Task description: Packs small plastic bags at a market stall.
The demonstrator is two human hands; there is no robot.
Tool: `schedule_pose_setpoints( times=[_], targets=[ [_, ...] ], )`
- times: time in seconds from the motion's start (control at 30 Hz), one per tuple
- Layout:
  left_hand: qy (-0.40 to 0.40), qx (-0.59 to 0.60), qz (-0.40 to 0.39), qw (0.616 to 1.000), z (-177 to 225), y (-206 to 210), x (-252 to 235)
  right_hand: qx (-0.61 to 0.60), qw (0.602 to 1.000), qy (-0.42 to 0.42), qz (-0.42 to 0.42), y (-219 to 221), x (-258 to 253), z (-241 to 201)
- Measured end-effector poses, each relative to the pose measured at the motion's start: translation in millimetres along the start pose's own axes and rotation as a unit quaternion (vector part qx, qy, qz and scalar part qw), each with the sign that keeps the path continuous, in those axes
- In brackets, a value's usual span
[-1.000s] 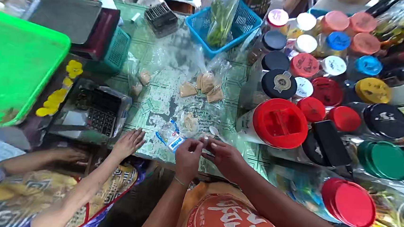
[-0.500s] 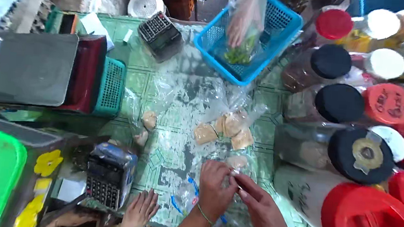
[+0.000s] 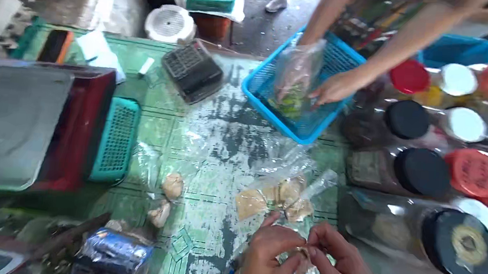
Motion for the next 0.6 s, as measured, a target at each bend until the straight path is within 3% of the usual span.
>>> schedule_pose_setpoints(
  times=[0.17, 0.3, 0.4, 0.6],
  targets=[
    [0.041, -0.070, -0.052, 0.995, 27, 16, 11, 0.087, 0.992, -0.083, -0.029, -7, 38, -21],
    [0.070, -0.148, -0.089, 0.983, 63, 34, 22, -0.028, 0.987, -0.156, -0.017, -23, 85, -51],
    [0.074, -0.173, -0.116, 0.975, 90, 51, 33, -0.104, 0.982, -0.158, 0.004, -33, 118, -52],
    [-0.060, -0.023, -0.105, 0.992, 140, 91, 83, -0.250, 0.950, -0.186, 0.026, -64, 183, -63]
  ],
)
Point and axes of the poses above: each hand's wrist, its own x-axis away from the middle knuckle, its own y-axis out of the palm, z = x × y, the point moved 1 cm from there along -x, towards the middle knuckle, and after that the axes turned 7 degrees about -x, right-handed, at the moved point
